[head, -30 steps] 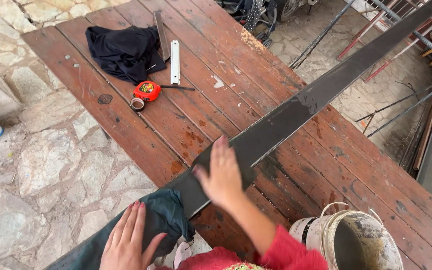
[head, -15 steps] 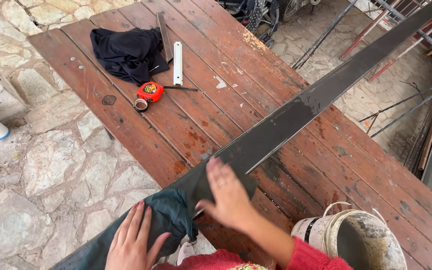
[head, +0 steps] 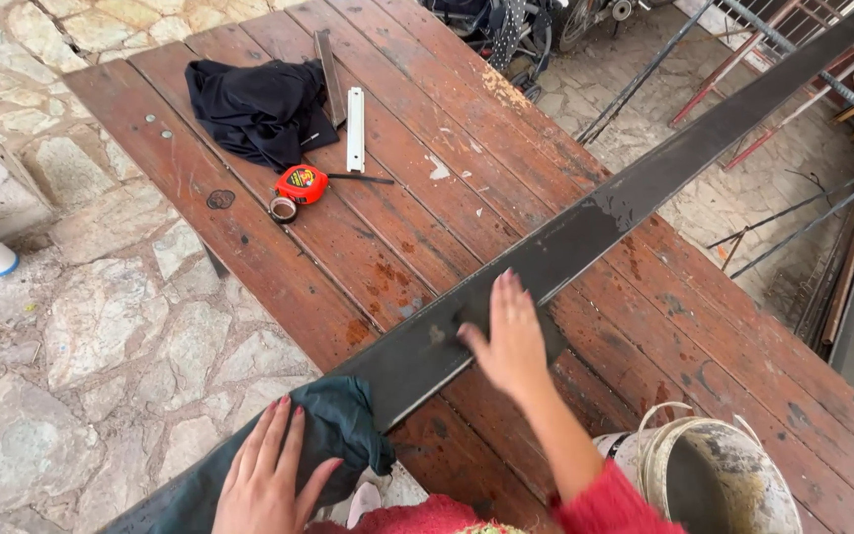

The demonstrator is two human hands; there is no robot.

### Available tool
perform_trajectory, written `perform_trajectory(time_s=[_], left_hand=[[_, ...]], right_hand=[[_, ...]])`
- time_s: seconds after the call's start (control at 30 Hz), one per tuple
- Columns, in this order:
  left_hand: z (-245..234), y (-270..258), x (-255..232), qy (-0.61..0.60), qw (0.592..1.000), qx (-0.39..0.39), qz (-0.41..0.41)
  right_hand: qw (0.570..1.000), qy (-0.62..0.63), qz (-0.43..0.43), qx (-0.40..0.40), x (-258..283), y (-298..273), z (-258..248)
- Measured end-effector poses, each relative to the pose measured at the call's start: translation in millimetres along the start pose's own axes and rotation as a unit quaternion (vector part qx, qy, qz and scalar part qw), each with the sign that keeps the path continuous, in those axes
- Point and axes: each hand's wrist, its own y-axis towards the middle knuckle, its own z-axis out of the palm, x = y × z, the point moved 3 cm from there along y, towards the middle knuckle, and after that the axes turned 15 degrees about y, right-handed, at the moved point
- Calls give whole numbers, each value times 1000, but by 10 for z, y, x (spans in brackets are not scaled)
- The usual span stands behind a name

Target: Sanding a long metal beam with a sanding block and wiping it clean with a cloth on a wooden workbench.

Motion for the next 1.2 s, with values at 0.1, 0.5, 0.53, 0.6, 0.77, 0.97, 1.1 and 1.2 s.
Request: perform_trajectory(time_s=[0.1,0.5,0.53,0.6,0.77,0.97,1.1,1.2], left_hand=[[-66,4,7,-12,1000,19,20],[12,-36,-2,3,1000,-19,0],[8,-52,3,2,1000,-15,3],[37,19,7,4,1000,-22,3],[92,-71,-42,-24,999,-21,-19],[57,18,12,-5,1000,-2,8],[18,-15,-30,-5,999,-27,-18],[87,-27,-34,-33,999,-33,-25]], right_hand=[[995,15,98,16,39,45,34],[959,89,269,-26,-455,519,-194],[978,81,194,-3,-127,493,-166],[991,71,111,11,379,333,-100],[993,83,77,40,278,75,-76],[971,76,224,-41,-945,1004,-279],[996,33,-79,17,258,256,-83],[976,98,-188,53,104,35,-65]])
